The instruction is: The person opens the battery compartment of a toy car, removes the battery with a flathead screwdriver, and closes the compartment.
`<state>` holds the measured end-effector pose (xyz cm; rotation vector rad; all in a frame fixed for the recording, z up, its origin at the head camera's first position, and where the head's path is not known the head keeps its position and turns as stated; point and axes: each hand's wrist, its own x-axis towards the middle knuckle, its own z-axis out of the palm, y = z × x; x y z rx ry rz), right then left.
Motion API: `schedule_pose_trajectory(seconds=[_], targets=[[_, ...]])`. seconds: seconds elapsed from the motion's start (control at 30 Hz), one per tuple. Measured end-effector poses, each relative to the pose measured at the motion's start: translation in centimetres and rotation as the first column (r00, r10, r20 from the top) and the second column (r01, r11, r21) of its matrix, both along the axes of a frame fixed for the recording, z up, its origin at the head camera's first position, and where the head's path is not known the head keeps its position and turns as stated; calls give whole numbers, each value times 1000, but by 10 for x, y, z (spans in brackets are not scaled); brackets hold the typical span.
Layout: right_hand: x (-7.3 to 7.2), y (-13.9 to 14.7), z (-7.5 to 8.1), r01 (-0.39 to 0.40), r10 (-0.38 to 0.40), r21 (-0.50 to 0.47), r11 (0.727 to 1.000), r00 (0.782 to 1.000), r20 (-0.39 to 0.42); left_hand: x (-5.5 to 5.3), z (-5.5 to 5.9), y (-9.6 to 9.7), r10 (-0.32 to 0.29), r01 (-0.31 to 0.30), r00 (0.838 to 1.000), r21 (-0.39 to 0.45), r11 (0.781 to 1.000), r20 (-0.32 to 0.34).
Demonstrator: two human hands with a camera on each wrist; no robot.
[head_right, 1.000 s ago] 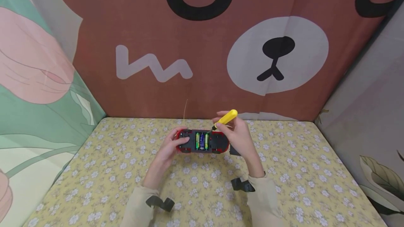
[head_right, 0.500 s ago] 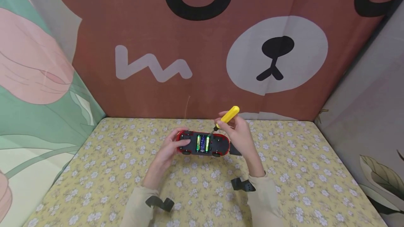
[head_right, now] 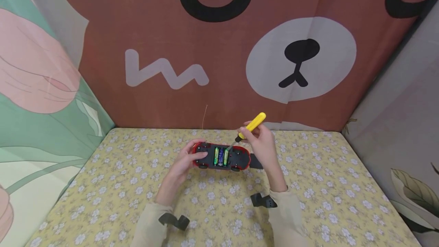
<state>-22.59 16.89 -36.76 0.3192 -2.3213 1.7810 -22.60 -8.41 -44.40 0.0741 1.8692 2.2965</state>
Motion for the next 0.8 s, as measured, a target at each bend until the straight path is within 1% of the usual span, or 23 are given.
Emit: schedule_pose_trajectory(seconds=[0.07, 0.17, 0.33, 0.4, 0.57, 0.67, 0.8], targets=[[-1, -1, -1, 21, -21, -16, 1000, 999, 24, 0, 0, 0, 6, -7, 1000, 23, 1000, 10], [-2, -1, -1, 41, -40, -41, 998, 999, 34, 0, 1, 0, 18, -21, 999, 67, 998, 31], [-3, -1, -2, 73, -73, -75, 994, 997, 11, -2, -1, -2, 29, -35, 998, 116, 993, 46], [-4, -1, -3, 91, -91, -89, 992, 996, 11, -2, -2, -2, 31, -37, 998, 125, 991, 48], [-3, 3, -1, 140, -131, -166, 976, 989, 62, -3, -2, -3, 35, -42, 998, 125, 991, 52], [-4, 8, 0, 132, -116, -221, 966, 990, 84, -4, -2, -2, 37, -43, 998, 120, 992, 53], [-6, 12, 1, 125, -106, -239, 963, 990, 93, -4, -3, -1, 42, -50, 997, 118, 992, 61]])
